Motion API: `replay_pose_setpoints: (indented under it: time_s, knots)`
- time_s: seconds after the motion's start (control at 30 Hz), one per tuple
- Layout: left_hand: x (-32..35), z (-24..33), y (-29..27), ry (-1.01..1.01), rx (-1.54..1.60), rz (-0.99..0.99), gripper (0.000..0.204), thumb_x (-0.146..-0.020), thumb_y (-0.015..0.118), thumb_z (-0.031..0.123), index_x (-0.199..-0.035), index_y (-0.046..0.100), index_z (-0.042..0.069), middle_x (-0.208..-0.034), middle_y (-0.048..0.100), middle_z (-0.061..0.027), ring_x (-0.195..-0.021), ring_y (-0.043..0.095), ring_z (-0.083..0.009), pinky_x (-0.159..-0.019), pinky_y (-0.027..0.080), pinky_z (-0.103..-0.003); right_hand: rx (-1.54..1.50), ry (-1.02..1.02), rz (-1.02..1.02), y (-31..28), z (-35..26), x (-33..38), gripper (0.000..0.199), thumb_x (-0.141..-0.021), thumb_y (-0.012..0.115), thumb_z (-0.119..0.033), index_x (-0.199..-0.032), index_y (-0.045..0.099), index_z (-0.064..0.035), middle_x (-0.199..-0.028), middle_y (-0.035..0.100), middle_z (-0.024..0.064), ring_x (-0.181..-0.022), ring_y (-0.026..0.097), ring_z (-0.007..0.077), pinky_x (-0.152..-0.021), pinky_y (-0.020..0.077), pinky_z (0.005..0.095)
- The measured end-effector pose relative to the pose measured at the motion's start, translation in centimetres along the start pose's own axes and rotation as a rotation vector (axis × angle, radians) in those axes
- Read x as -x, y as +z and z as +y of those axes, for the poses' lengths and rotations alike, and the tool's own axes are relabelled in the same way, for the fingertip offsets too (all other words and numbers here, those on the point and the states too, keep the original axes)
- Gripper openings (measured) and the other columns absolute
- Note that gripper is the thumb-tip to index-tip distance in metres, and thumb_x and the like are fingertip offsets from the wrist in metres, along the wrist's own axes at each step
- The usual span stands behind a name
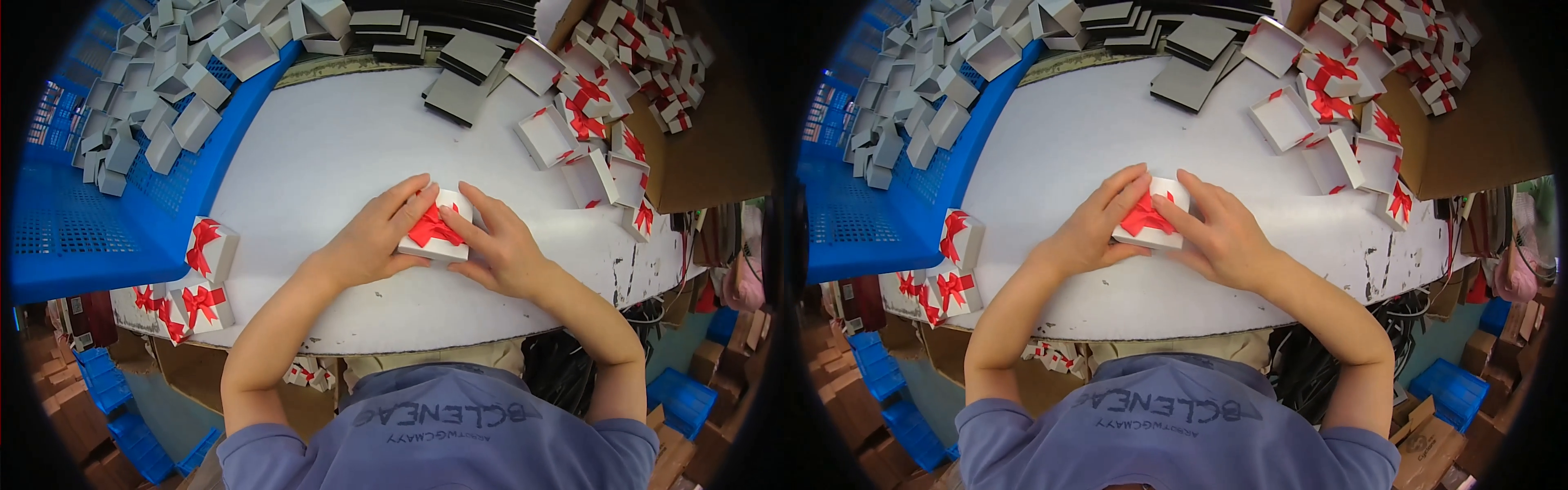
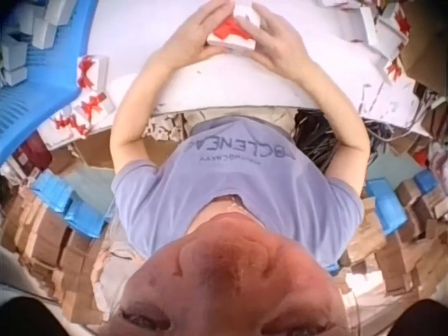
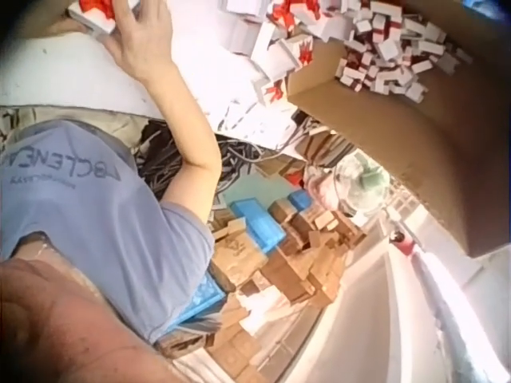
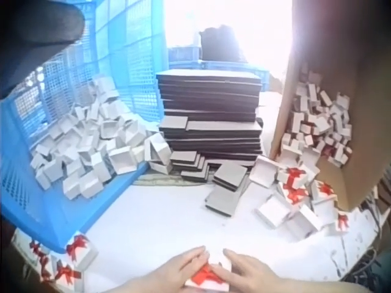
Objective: Packaging small white gift boxes with red bows into grey protective sleeves/boxes.
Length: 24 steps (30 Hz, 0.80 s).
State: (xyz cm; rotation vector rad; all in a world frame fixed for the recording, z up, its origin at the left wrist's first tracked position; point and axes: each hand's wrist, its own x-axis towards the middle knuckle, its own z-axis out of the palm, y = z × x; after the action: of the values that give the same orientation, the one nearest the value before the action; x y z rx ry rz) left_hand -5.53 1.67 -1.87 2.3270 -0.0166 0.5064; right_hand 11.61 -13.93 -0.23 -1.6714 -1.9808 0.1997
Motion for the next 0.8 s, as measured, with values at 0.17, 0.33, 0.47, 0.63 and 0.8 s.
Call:
replay_pose_setpoints:
  time_s: [0.17,0.33,0.47,0.63,0.8]
  knots:
    - [0.4,0.1,-0.5,-0.045,0.058,-0.046,0.09,-0.057,0.081,0.008,-0.135,0.036,0.009,-0.13,0.037,-0.0174,-0.111,0.046,-0.0341,-0.091,0.042,-0.038,-0.008,0.004,-0.04,-1.0,-1.2,-0.8,0.069,-0.057,0.076,-0.019,-0.122,0.053,-0.0112,-0.124,0.043,0.0255,-0.093,0.054,0.034,-0.082,0.0448,0.0409]
    - [0.1,0.4,-0.5,-0.141,0.176,-0.078,0.096,-0.058,0.079,0.008,-0.139,0.028,0.012,-0.122,0.039,-0.0146,-0.111,0.044,-0.0333,-0.088,0.043,-0.038,0.007,-0.006,0.027,-0.7,-1.8,-0.3,0.066,-0.054,0.077,-0.017,-0.117,0.057,-0.0116,-0.123,0.043,0.0263,-0.099,0.052,0.0383,-0.083,0.0452,0.0423]
    - [0.5,-0.2,-0.3,-0.127,0.1,-0.146,0.099,-0.057,0.081,0.014,-0.14,0.026,0.013,-0.123,0.039,-0.0146,-0.113,0.042,-0.0325,-0.089,0.041,-0.038,-0.073,-0.026,-0.012,-1.3,-2.1,0.0,0.066,-0.053,0.078,-0.017,-0.116,0.058,-0.0128,-0.124,0.043,0.0263,-0.099,0.052,0.0379,-0.082,0.0455,0.0419]
    - [0.3,0.3,-0.5,-0.098,-0.235,-0.144,0.099,-0.058,0.081,0.034,-0.138,0.029,0.01,-0.134,0.035,-0.0149,-0.123,0.035,-0.0306,-0.097,0.03,-0.045,0.031,-0.034,-0.065,0.2,-0.7,0.3,0.064,-0.056,0.079,-0.024,-0.115,0.059,-0.014,-0.128,0.041,0.0274,-0.106,0.05,0.0395,-0.089,0.0421,0.0461]
    - [2.5,1.5,-2.5,-0.24,-0.514,-0.196,0.09,-0.061,0.074,0.049,-0.132,0.038,0.007,-0.137,0.035,-0.0135,-0.127,0.029,-0.0332,-0.099,0.023,-0.05,0.031,-0.091,-0.192,-1.9,0.0,-3.5,0.059,-0.062,0.077,-0.026,-0.117,0.059,-0.0137,-0.128,0.043,0.025,-0.109,0.05,0.0375,-0.093,0.0392,0.048]
